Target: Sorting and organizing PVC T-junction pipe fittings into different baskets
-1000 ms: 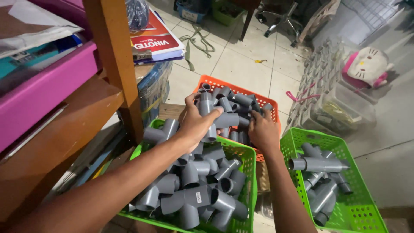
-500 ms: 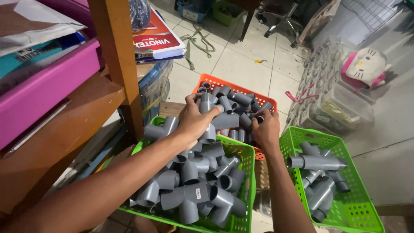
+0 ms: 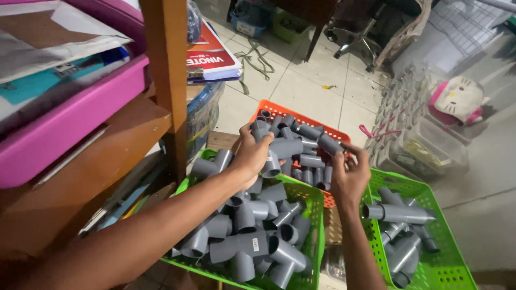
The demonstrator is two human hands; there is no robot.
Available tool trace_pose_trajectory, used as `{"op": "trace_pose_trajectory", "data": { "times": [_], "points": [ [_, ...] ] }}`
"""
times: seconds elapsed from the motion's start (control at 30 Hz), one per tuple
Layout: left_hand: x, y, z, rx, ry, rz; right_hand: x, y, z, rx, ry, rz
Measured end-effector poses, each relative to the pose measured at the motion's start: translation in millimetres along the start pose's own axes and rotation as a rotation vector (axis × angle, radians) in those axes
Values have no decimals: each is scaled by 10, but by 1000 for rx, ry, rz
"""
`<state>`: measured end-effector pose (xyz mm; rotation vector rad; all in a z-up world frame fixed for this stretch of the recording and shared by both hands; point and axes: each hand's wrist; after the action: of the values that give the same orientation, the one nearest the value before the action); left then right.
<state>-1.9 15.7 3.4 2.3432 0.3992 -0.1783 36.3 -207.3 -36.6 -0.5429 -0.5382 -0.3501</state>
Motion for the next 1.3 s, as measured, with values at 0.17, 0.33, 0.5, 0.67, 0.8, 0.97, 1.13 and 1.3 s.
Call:
{"op": "trace_pose_trajectory", "data": {
  "times": [0.17, 0.33, 0.5, 0.67, 0.8, 0.97, 1.13, 1.3],
  "points": [
    [167, -83, 50, 208, 14, -181, -647, -126, 476, 228, -55, 30],
    [109, -76, -18, 194, -49, -204, -895, -276, 739, 337, -89, 311],
    [211, -121, 148, 184, 89, -202, -934, -199, 769, 267, -156, 390],
    [84, -96, 85, 331, 81, -144, -929, -102, 850, 91, -222, 335],
    [14, -78, 133, 399, 123, 66, -889, -70, 894, 34, -206, 309],
    [112, -91, 203, 353, 142, 60, -786, -129, 937, -52, -46, 299],
    [-58, -44, 182, 425, 159, 199, -655, -155, 1072, -140, 129, 420],
    [-164, 21, 251, 378, 323, 420, -586, -243, 1168, -268, -232, 435]
  ]
}}
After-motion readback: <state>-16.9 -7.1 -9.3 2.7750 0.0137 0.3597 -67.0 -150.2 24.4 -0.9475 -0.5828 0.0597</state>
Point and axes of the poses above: each hand's wrist, its own x-axis towards the middle knuckle, its own y-axis out of the palm, z = x × y, and after that the axes turned 13 degrees about -x, right-handed
